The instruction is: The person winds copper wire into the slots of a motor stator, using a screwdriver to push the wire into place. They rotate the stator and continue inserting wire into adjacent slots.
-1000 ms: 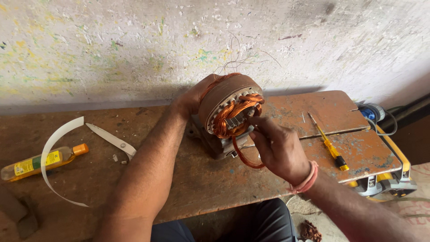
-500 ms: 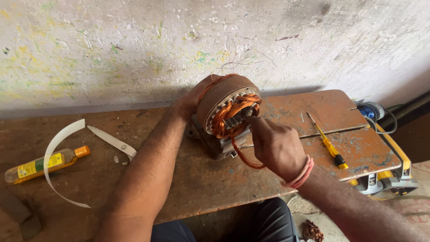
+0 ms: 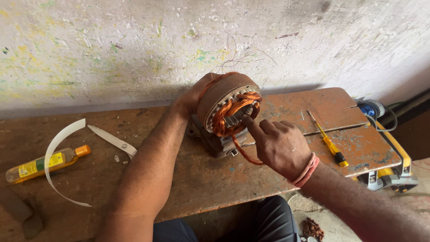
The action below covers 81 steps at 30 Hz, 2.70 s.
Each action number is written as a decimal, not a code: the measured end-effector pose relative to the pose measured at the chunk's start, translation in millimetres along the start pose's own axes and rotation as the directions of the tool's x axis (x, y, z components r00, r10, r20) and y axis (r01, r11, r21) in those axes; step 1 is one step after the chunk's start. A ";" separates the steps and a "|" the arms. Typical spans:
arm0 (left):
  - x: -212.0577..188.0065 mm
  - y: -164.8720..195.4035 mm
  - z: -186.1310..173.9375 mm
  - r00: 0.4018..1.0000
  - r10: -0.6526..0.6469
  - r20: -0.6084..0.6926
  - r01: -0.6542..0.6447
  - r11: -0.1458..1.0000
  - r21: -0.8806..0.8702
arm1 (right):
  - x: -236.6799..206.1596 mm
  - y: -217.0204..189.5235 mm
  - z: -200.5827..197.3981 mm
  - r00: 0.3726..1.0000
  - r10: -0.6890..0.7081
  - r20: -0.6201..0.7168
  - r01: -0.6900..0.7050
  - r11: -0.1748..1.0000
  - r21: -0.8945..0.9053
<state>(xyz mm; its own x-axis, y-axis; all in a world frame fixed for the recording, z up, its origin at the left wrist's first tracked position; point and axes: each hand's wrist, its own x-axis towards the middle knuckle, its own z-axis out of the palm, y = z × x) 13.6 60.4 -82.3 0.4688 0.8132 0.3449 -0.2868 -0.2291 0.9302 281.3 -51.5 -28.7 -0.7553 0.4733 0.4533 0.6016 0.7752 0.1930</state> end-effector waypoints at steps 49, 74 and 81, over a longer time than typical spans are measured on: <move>-16.5 -6.8 2.1 0.977 0.180 0.116 -0.188 0.981 0.058 | -33.9 7.7 18.4 0.995 -0.071 -0.076 0.066 0.996 -0.061; -0.5 9.2 42.8 0.977 0.197 0.082 -0.205 0.974 0.100 | -77.7 -2.6 13.9 0.942 -0.261 -0.210 0.261 0.965 -0.026; -3.0 12.3 42.9 0.976 0.193 0.096 -0.204 0.972 0.118 | -71.3 -12.9 2.2 0.906 -0.285 -0.311 0.306 0.952 0.017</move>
<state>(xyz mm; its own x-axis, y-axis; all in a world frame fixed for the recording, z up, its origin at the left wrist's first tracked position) 44.6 32.2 -66.4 0.4824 0.6985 0.5287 -0.2761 -0.4516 0.8485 326.8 -94.4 -65.4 -0.7753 0.0774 0.6268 0.3373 0.8898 0.3073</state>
